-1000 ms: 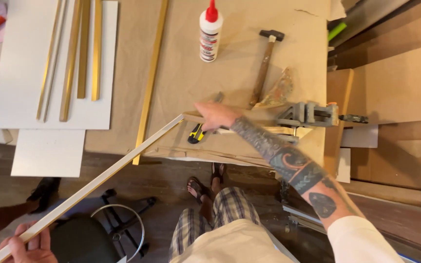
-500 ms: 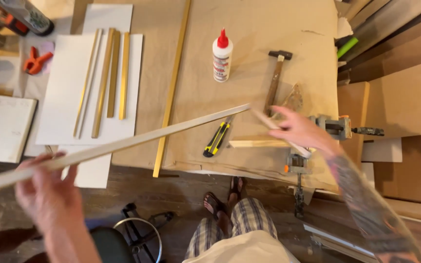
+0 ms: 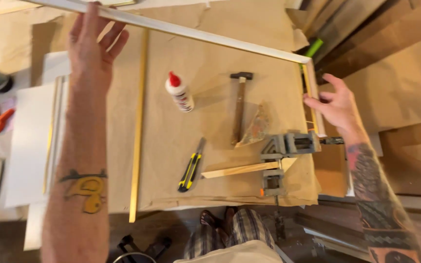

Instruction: Applying wood glue to frame components and assembling them using a corner clamp and hammer on a workbench.

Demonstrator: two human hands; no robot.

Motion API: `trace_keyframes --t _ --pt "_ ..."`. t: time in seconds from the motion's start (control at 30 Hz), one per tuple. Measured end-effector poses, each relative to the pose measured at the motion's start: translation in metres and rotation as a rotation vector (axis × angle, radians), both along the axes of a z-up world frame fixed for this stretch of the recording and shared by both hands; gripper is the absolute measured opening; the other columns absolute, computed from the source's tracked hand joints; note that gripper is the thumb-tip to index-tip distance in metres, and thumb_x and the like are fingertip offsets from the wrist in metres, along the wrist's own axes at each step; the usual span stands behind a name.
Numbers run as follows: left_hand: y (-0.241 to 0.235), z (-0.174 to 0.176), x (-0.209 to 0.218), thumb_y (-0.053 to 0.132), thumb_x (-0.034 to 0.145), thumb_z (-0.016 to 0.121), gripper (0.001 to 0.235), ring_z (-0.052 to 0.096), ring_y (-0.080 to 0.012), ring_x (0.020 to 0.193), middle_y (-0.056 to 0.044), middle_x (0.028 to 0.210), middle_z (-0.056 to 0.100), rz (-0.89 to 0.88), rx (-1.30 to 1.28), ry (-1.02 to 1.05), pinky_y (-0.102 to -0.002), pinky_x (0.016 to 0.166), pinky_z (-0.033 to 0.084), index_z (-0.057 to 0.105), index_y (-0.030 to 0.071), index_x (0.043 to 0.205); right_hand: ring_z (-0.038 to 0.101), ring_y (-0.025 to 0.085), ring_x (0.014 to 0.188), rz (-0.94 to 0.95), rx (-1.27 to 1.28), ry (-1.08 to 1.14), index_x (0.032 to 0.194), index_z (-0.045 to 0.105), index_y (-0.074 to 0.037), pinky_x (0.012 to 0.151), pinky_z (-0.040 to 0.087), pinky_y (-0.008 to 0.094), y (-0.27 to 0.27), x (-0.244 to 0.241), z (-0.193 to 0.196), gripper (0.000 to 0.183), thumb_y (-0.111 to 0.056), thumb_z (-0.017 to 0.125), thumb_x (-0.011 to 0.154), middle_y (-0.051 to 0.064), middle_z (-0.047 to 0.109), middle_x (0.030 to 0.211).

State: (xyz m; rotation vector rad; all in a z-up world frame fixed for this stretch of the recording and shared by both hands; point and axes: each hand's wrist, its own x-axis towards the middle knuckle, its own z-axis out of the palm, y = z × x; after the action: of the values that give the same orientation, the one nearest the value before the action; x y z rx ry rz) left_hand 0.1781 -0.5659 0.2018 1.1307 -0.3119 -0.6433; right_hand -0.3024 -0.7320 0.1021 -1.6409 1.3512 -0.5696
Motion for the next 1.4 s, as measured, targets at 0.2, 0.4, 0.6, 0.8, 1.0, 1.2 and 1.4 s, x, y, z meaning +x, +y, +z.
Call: trace_keyframes --t 0.2,0.4,0.6,0.8,1.0,1.2,1.4 --pt "-0.028 -0.022 0.003 0.037 0.09 0.068 0.036 0.083 -0.024 0.086 -0.013 0.101 0.082 -0.078 0.192 0.135 -0.035 0.081 0.074 0.07 0.008 0.111 0.07 0.025 0.103 -0.037 0.184 0.057 0.158 0.032 -0.007 0.102 0.05 0.042 -0.017 0.016 -0.023 0.084 -0.009 0.076 0.087 0.017 0.071 0.119" --pt "-0.067 -0.097 0.038 0.037 0.087 0.073 0.033 0.08 -0.0264 0.082 -0.012 0.09 0.074 -0.038 0.234 0.237 -0.036 0.079 0.072 0.061 0.006 0.092 0.07 0.02 0.096 -0.041 0.186 0.136 0.158 0.034 -0.009 0.099 0.049 0.037 -0.045 0.028 -0.06 0.082 -0.017 0.076 0.088 0.014 0.075 0.109" --pt "-0.125 -0.251 0.112 0.027 0.094 0.072 0.032 0.078 -0.0337 0.102 -0.013 0.112 0.074 -0.212 0.043 0.269 -0.044 0.091 0.069 0.066 0.006 0.117 0.068 0.028 0.101 -0.053 0.036 0.285 0.156 0.045 -0.015 0.084 0.055 0.04 -0.097 0.022 -0.148 0.089 -0.034 0.087 0.079 0.021 0.072 0.115" --pt "-0.163 -0.282 0.101 0.01 0.093 0.072 0.024 0.072 -0.0367 0.114 -0.02 0.119 0.074 -0.38 -0.119 0.332 -0.044 0.105 0.058 0.067 0.004 0.116 0.057 0.026 0.098 -0.142 0.04 0.384 0.157 0.044 -0.014 0.092 0.042 0.042 -0.093 0.051 -0.115 0.082 -0.03 0.081 0.086 0.018 0.066 0.109" --pt "-0.225 -0.294 0.1 0.007 0.09 0.073 0.022 0.074 -0.026 0.098 -0.015 0.104 0.075 -0.353 0.13 0.436 -0.036 0.096 0.062 0.069 -0.003 0.109 0.059 0.035 0.119 -0.236 0.085 0.477 0.161 0.034 -0.008 0.104 0.042 0.052 -0.106 0.065 -0.116 0.086 -0.028 0.077 0.09 0.023 0.066 0.125" --pt "-0.301 -0.418 0.145 0.01 0.086 0.078 0.032 0.075 -0.0277 0.097 -0.015 0.112 0.077 -0.407 0.041 0.457 -0.046 0.093 0.063 0.071 0.003 0.116 0.062 0.033 0.115 -0.248 -0.002 0.428 0.161 0.032 -0.002 0.103 0.043 0.049 -0.124 0.064 -0.167 0.088 -0.024 0.078 0.09 0.021 0.071 0.114" --pt "-0.264 -0.322 0.113 0.026 0.08 0.079 0.041 0.07 -0.025 0.115 -0.005 0.114 0.069 -0.447 0.28 0.35 -0.043 0.103 0.059 0.067 0.007 0.114 0.066 0.035 0.108 -0.256 -0.074 0.379 0.158 0.037 -0.004 0.096 0.049 0.049 -0.126 0.067 -0.173 0.081 -0.021 0.077 0.089 0.019 0.073 0.107"
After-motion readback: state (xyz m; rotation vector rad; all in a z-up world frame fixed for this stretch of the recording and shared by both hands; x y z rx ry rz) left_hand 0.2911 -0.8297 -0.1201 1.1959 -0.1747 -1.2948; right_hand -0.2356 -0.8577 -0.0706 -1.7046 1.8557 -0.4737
